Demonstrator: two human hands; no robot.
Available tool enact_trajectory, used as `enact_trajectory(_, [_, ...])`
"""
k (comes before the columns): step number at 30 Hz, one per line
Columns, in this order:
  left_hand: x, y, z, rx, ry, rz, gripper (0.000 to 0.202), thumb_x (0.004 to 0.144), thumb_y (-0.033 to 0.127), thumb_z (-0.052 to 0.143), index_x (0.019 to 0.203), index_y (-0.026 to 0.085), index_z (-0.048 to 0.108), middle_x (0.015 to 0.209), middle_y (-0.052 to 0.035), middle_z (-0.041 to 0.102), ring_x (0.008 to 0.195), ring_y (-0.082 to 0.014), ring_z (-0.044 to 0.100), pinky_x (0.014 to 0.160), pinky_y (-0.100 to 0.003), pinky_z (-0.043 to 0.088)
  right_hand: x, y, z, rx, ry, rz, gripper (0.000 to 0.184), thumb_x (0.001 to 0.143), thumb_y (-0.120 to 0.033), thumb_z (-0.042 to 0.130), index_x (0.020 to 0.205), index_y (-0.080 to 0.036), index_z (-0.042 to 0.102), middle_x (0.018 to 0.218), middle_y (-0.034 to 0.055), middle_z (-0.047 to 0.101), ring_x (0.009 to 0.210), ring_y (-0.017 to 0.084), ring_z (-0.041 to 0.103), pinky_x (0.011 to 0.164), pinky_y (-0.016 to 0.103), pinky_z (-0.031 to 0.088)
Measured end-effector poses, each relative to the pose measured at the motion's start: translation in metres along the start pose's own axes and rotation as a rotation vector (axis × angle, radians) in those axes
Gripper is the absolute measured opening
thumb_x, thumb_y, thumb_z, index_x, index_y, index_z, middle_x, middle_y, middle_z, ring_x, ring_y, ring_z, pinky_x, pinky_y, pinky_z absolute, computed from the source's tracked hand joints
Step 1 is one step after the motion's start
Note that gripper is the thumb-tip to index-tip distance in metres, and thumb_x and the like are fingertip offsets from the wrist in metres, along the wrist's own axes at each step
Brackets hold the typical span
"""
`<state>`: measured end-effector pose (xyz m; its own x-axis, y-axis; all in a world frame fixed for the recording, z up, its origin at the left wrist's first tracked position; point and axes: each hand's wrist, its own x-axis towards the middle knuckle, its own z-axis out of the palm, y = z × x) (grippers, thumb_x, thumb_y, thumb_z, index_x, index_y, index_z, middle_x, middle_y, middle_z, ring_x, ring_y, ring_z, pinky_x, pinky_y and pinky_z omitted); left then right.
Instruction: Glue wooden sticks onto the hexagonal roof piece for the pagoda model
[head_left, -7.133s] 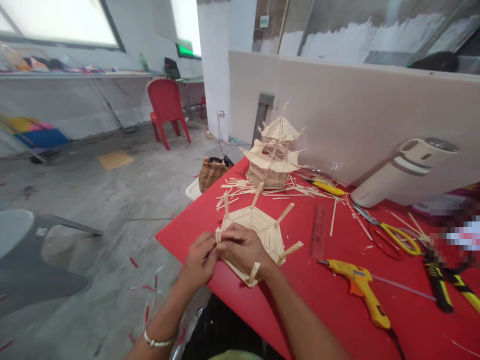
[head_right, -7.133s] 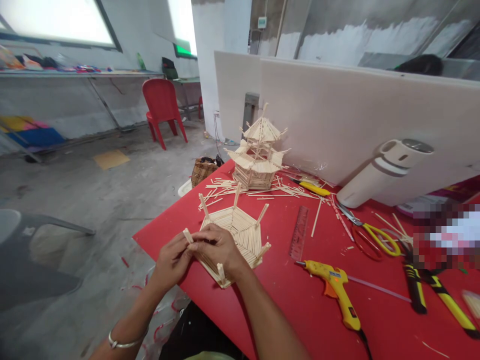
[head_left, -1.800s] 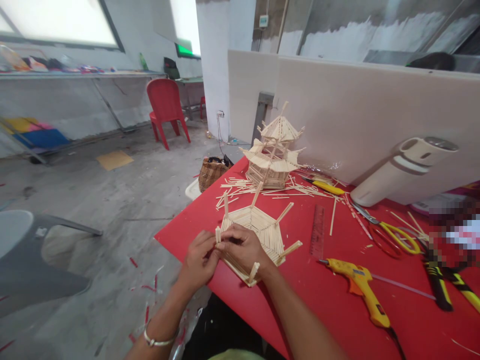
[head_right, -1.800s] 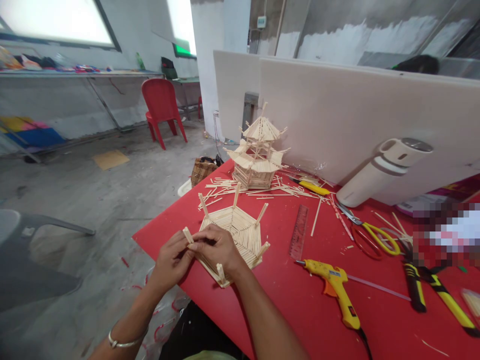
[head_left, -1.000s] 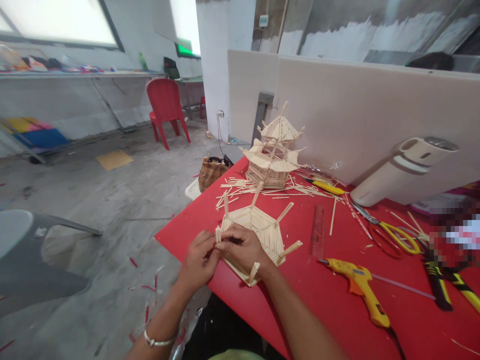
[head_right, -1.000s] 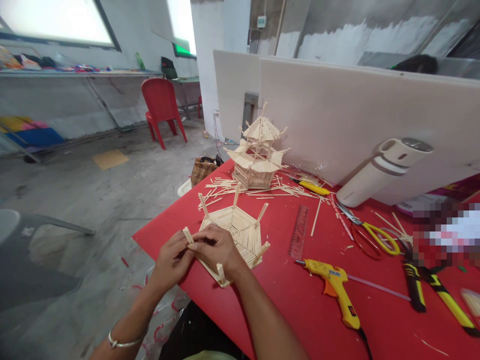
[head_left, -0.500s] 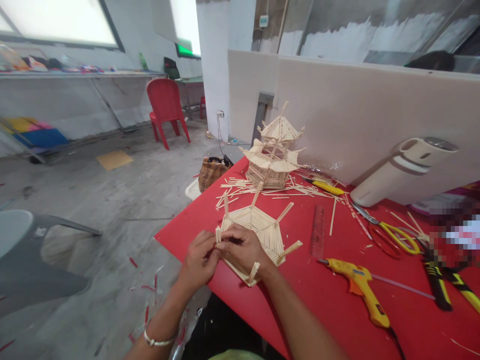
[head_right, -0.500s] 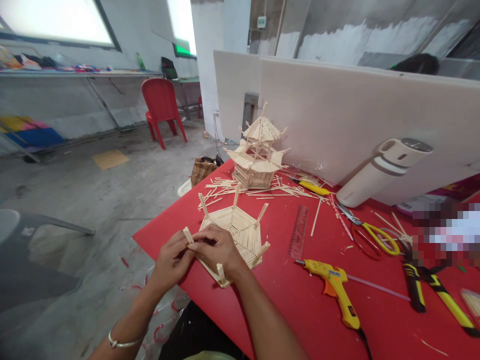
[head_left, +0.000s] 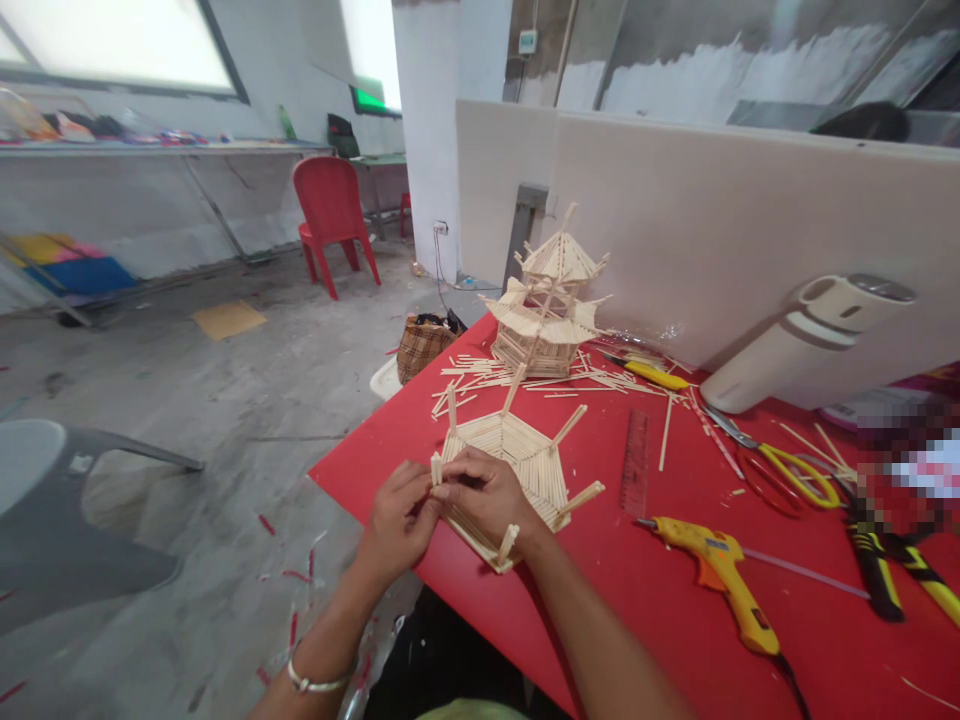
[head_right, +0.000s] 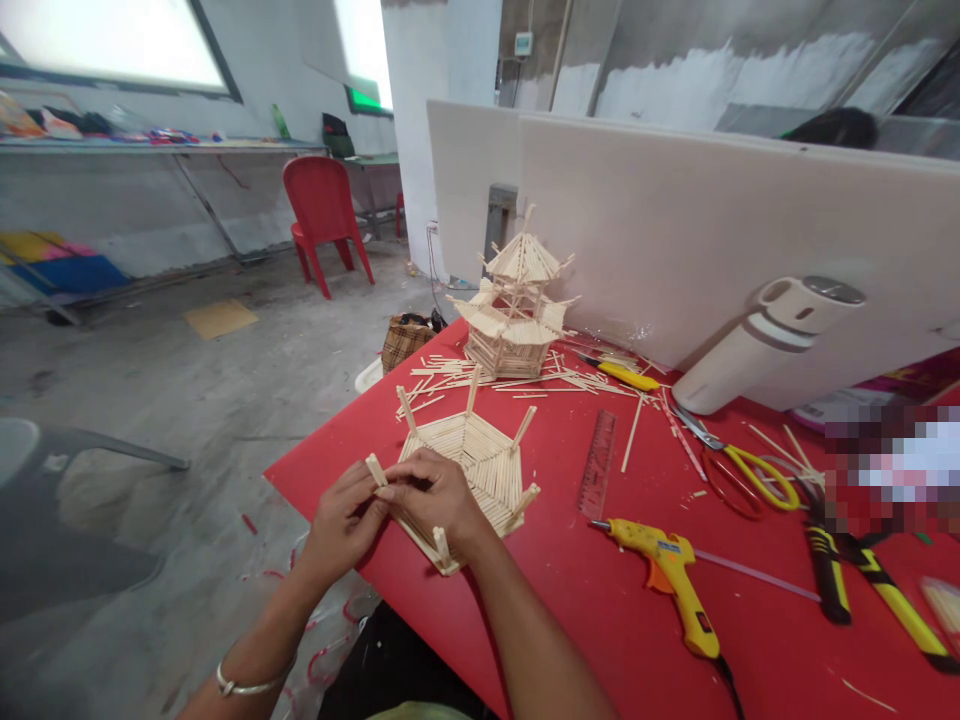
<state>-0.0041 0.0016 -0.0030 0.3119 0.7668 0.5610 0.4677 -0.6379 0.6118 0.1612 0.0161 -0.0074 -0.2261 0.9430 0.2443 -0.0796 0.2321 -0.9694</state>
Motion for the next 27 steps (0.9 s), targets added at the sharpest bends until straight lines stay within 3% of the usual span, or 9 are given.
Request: enact_trajectory(27, [-0.0007,-0.0014,0.0012,-0.011,-0.004,0.001,0.016,0.090,0.014,0.053,0.093,0.017,0.068,0.080,-0.0051,0.063,0.077,-0.0176,0.057,0.069,-0.029,0.047,0.0007,-0.0009,-0.0005,-0.002,0.004,0.001,0.013,0.075,-0.027,0.080,0.087,-0.025,0.079,0.076,-0.0006,0.062,0.073,0.014,0.057,0.067,0.026,0.044])
